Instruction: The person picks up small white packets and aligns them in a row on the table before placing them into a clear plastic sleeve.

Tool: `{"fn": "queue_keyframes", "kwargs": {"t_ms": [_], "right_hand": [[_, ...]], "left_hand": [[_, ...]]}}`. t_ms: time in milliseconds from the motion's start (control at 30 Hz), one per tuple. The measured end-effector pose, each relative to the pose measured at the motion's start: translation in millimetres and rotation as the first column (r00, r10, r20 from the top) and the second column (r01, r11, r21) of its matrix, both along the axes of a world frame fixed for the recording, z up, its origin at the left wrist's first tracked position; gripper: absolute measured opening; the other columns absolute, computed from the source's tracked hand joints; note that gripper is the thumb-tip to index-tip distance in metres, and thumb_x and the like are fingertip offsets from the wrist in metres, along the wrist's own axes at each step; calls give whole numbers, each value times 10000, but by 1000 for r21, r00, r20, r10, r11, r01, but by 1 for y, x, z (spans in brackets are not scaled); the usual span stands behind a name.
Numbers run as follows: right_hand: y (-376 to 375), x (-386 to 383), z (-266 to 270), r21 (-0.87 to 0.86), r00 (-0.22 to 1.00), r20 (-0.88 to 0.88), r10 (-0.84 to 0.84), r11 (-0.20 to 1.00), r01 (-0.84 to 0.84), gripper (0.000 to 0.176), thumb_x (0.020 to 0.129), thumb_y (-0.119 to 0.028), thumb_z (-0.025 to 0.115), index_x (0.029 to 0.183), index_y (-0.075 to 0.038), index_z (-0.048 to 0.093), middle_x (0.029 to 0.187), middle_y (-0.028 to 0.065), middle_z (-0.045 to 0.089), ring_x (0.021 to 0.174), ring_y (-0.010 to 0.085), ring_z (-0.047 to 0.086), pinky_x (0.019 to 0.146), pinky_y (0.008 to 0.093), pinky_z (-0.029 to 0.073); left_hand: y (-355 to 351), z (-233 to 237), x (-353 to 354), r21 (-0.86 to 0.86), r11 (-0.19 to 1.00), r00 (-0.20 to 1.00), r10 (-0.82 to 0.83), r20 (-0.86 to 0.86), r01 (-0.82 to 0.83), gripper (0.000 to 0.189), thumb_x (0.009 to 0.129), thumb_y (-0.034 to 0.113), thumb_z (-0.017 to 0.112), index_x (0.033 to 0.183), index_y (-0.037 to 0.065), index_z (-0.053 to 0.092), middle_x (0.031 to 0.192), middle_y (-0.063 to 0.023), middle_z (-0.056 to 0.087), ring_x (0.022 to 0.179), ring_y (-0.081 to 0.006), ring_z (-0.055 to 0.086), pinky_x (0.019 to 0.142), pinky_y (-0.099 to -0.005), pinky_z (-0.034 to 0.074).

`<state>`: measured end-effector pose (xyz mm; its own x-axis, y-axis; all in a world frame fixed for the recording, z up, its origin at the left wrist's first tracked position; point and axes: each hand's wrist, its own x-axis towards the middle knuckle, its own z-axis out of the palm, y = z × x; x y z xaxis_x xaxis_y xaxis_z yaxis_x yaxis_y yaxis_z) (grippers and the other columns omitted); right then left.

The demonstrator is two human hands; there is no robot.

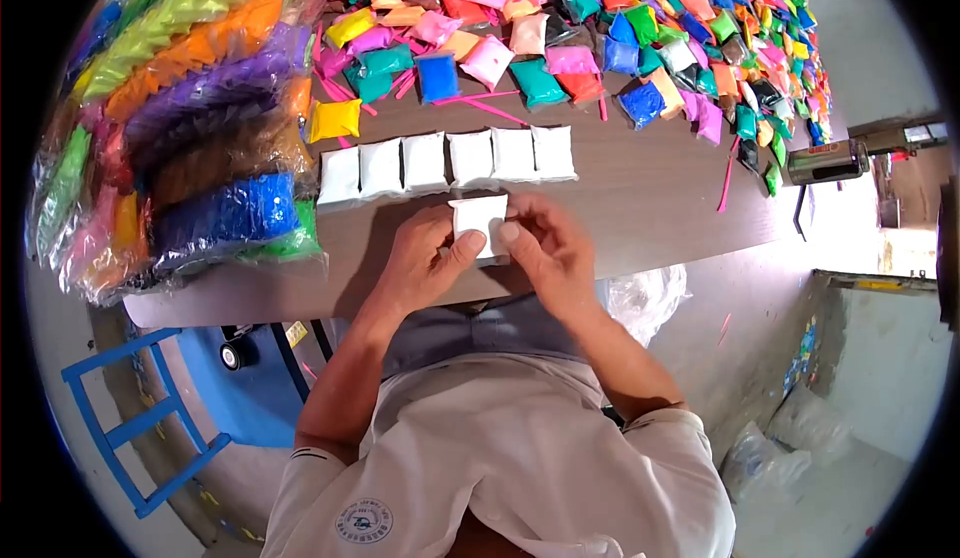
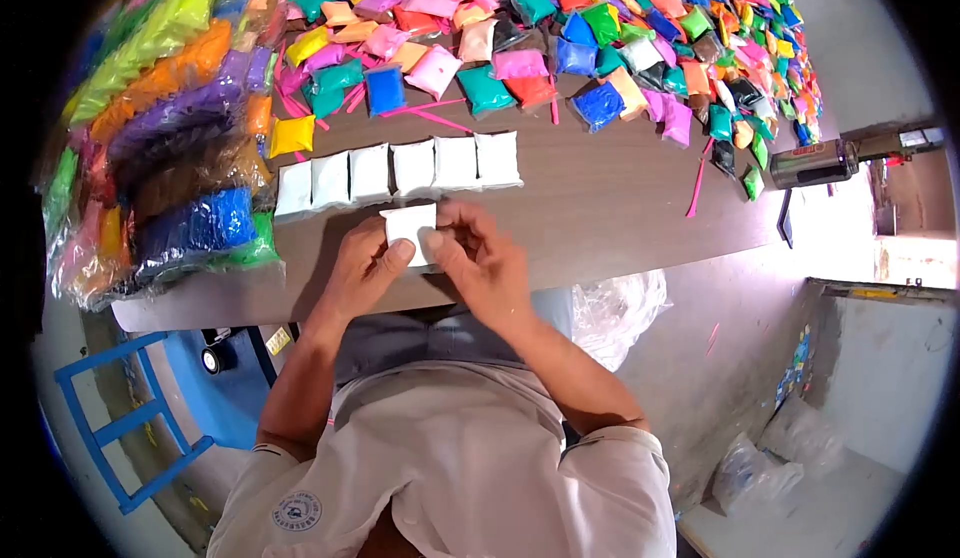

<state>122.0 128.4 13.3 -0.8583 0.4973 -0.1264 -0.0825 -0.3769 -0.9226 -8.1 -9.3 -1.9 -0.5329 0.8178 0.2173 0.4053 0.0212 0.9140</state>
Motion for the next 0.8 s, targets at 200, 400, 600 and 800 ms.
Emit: {"fn": "queue_keyframes", "kwargs": {"t_ms": [200,400,600,800], "right_hand": [[18,-21,8,26,936,186,300,950,-310,212,947,-171,709,1076,-4,687,862,-26,640,765,33,527,661,210,433],[12,-21,-4,-43,967,120,227,974,-223,180,956,-138,689,1074,-2,694,817,-17,640,704,33,531,587,203,407],[11,-24,4,-185,967,113,226,961,-203,212,979,-177,660,1096,-2,686,869,-9,651,731,54,541,630,216,435],[9,-5,10,-100,956,155,251,966,-237,249,992,-208,650,1135,-6,667,961,2,667,828,70,564,714,243,476]], "left_hand": [[-3,-13,-3,-97,994,978,-72,-195,54,328,975,340,589,973,20,658,804,-113,603,742,-291,563,692,-391,452],[3,-7,1,-15,1000,998,-1,-62,0,343,925,343,632,849,9,635,724,-138,575,688,-328,554,620,-416,430],[1,-2,-2,-33,999,996,-24,-87,21,337,935,333,617,870,3,633,755,-147,579,706,-339,549,634,-417,432],[1,-8,-1,-73,997,983,-37,-181,24,361,947,339,615,801,10,594,698,-146,539,682,-343,522,633,-421,409]]}}
